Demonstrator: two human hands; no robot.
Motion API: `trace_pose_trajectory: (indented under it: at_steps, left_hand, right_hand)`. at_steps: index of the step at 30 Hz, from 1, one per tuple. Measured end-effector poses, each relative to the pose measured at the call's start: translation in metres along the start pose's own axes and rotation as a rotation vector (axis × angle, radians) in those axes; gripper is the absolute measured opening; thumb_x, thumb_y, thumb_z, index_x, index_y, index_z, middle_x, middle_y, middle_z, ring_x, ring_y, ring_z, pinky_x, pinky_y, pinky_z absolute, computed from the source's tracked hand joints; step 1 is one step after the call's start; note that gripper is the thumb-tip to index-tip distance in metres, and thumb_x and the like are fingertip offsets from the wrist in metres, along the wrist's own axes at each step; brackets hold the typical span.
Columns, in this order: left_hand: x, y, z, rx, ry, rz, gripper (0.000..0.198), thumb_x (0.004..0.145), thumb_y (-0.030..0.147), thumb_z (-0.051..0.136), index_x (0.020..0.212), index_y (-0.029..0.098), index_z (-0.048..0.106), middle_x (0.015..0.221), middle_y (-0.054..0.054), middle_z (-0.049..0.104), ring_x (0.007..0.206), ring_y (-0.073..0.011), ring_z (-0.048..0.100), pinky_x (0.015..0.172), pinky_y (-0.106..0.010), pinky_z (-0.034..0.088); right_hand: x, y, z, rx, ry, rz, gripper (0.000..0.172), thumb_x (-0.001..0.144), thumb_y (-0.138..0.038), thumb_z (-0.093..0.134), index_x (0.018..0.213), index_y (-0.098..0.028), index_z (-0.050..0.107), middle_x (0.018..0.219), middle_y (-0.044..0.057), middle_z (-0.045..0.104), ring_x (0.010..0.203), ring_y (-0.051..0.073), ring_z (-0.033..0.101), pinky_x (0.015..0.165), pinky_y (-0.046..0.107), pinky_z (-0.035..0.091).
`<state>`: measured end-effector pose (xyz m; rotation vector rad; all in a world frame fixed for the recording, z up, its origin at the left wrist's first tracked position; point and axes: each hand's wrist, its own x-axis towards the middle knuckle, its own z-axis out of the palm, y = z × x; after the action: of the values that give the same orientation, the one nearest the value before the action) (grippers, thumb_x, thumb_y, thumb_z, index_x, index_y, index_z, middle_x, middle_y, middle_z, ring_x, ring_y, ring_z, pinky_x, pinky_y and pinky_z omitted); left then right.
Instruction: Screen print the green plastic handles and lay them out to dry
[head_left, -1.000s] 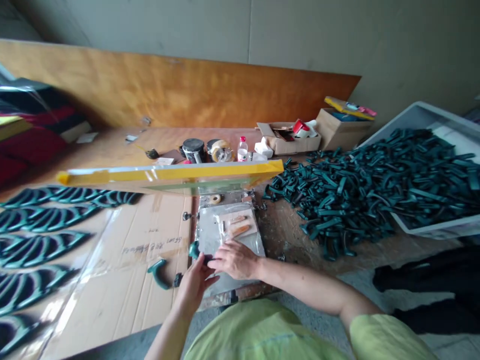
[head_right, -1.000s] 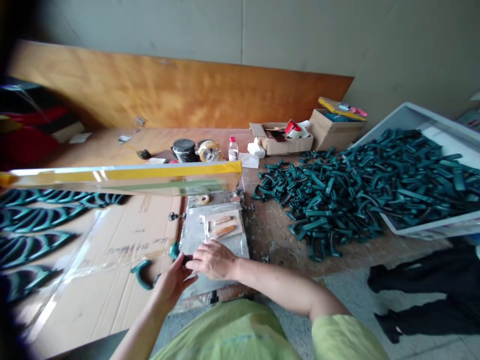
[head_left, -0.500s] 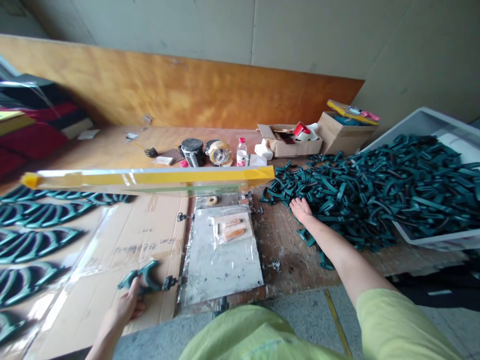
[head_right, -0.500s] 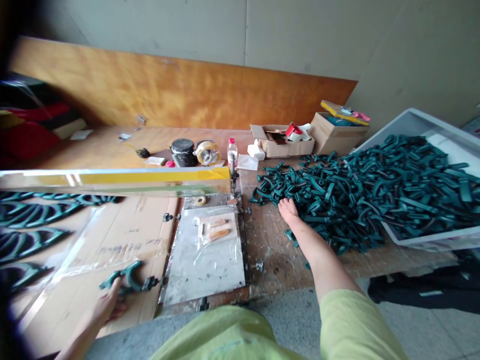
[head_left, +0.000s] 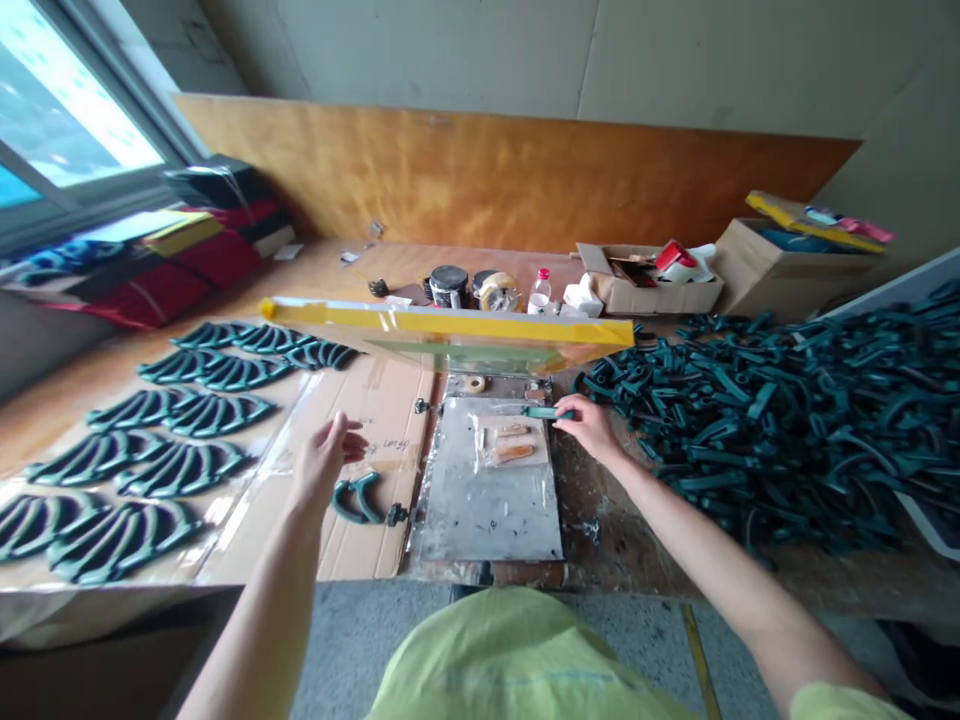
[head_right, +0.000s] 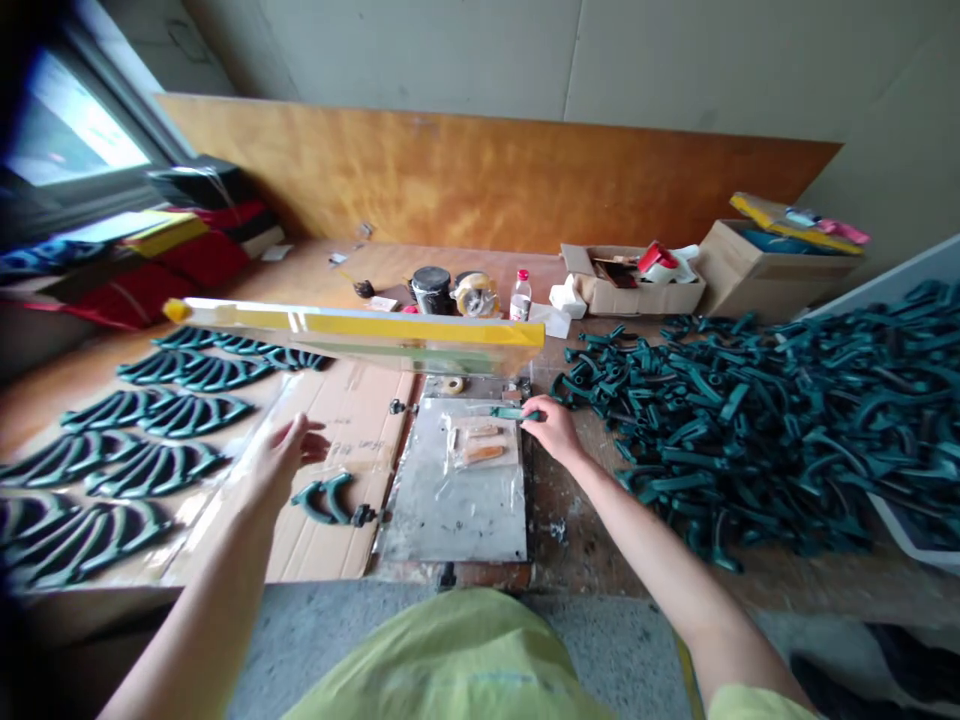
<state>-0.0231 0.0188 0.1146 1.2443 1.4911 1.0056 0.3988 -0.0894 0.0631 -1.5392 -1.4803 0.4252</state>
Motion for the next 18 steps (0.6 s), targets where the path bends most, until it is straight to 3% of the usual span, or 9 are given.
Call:
trace_pose_trajectory:
  at_steps: [4,7,12,16,18]
  left_hand:
    - [0.006,0.056,0.033,-0.192,-0.061,0.166,0.045,0.077,0.061,0.060,0.083,0.017,0.063,0.060,-0.001,0.062,0.050,-0.0109,0.056,0.050,-0.021,0.048]
    - [0.006,0.079,0.044,-0.253,-0.100,0.236,0.039,0.081,0.056,0.059,0.083,0.017,0.063,0.060,0.000,0.061,0.050,-0.0099,0.056,0.050,-0.020,0.046]
    - [0.008,0.102,0.055,-0.343,-0.061,0.312,0.029,0.085,0.049,0.054,0.082,0.020,0.054,0.058,0.004,0.061,0.046,-0.0085,0.052,0.049,-0.020,0.044]
    - [0.014,0.109,0.063,-0.277,-0.023,0.302,0.030,0.089,0.042,0.045,0.075,0.017,0.055,0.055,0.003,0.059,0.045,-0.0078,0.050,0.048,-0.020,0.041]
    - [0.014,0.106,0.062,-0.243,-0.031,0.292,0.036,0.089,0.046,0.044,0.071,0.017,0.056,0.056,0.001,0.059,0.046,-0.0083,0.051,0.049,-0.020,0.042]
  right_hand:
    - [0.000,-0.016,0.059,0.115,-0.158,-0.110,0.032,0.065,0.000,0.050,0.076,-0.021,0.072,0.091,0.002,0.069,0.092,0.018,0.064,0.088,0.034,0.050]
    - [-0.004,-0.008,0.074,0.034,-0.254,-0.131,0.042,0.066,0.006,0.048,0.081,-0.022,0.075,0.090,0.001,0.070,0.089,0.016,0.064,0.089,0.034,0.050]
    - [-0.014,-0.008,0.075,-0.268,-0.296,-0.191,0.027,0.079,-0.006,0.065,0.098,-0.022,0.076,0.104,0.006,0.072,0.104,0.022,0.060,0.095,0.042,0.047]
    - [-0.019,-0.028,0.093,-0.447,-0.405,-0.252,0.051,0.086,-0.027,0.067,0.135,-0.023,0.056,0.140,0.011,0.055,0.131,0.027,0.047,0.108,0.049,0.037]
    - [-0.020,-0.036,0.103,-0.513,-0.483,-0.256,0.055,0.088,-0.033,0.064,0.141,-0.024,0.049,0.147,0.009,0.048,0.139,0.029,0.038,0.113,0.054,0.029]
